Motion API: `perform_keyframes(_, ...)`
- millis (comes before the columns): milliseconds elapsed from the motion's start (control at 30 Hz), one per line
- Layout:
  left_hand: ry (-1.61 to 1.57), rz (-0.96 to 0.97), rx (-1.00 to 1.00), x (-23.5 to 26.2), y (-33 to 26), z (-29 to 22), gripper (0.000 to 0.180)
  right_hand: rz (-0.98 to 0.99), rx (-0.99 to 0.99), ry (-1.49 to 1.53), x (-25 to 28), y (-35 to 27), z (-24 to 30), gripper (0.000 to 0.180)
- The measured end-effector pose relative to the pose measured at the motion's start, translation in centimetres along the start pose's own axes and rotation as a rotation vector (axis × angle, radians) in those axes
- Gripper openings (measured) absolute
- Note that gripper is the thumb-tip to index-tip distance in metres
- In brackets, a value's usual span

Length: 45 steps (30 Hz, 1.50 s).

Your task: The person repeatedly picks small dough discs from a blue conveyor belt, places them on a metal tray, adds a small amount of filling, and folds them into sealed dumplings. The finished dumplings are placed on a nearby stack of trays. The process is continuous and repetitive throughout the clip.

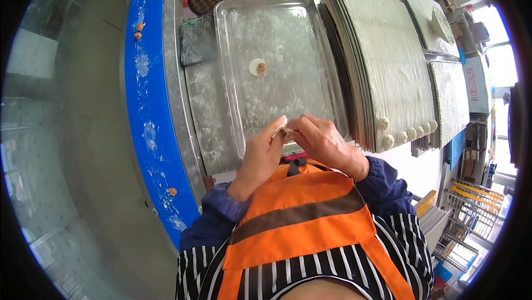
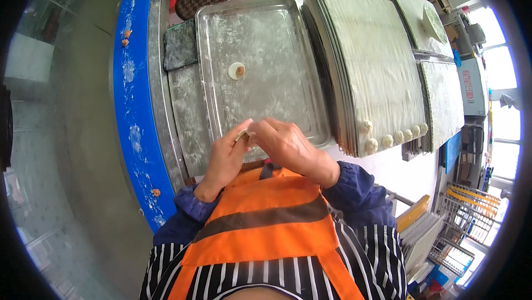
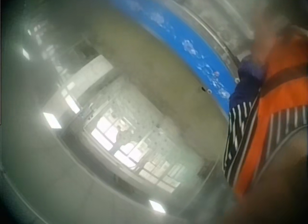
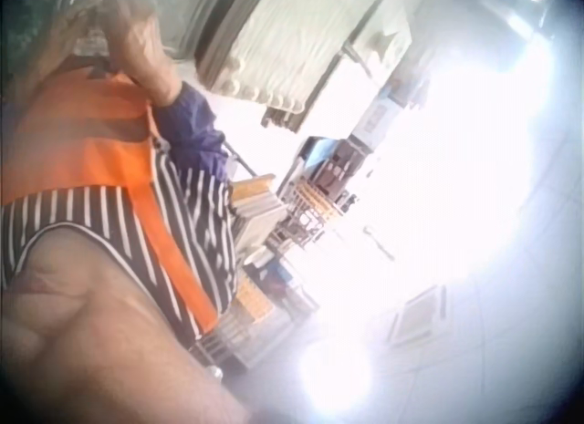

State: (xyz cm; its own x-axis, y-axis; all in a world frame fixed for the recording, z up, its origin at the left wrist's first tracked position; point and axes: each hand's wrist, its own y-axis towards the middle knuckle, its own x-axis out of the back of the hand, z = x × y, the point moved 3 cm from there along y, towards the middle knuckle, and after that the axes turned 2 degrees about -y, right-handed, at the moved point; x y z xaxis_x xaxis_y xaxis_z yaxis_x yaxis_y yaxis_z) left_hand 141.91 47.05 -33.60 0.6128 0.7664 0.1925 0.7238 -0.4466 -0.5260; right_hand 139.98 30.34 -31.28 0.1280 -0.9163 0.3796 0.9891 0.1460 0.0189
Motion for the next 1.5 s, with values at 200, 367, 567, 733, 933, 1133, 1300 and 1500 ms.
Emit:
perform_keyframes(200, -0.562, 0.165, -0.024, 2.3, 3.4, -1.0, 0.037, -0.075, -0.143, 0.143, 0.5, 1.9, -1.2, 0.011)
perform_keyframes(367, -0.977, 0.11, 0.183, 0.6, 5.7, 1.8, 0.055, -0.179, -0.014, 0.009, -0.5, 4.2, -1.7, 0.015)
perform_keyframes(567, -0.836, 0.05, 0.268, 2.4, 7.1, 0.9, 0.052, -0.125, -0.033, -0.037, -1.8, 6.3, -2.5, 0.016)
perform_keyframes(733, -0.879, 0.078, 0.278, 4.1, 8.3, 1.5, 0.054, -0.105, -0.043, 0.022, -2.8, 8.0, -2.9, 0.016)
perform_keyframes(933, -0.808, 0.169, 0.266, 6.1, 8.6, 3.9, 0.056, -0.045, 0.021, -0.024, -4.7, 8.6, -2.9, 0.016)
perform_keyframes(1133, -0.656, 0.166, 0.306, 7.7, 10.3, 3.6, 0.057, -0.026, -0.005, -0.025, -5.9, 10.0, -3.7, 0.016)
perform_keyframes(1300, -0.747, 0.141, 0.227, 8.9, 10.4, 4.0, 0.056, -0.035, -0.051, 0.05, -6.7, 10.7, -3.9, 0.016)
perform_keyframes(1500, -0.424, 0.041, 0.113, 10.1, 11.3, 6.1, 0.058, 0.018, -0.014, 0.026, -8.1, 11.2, -4.1, 0.017)
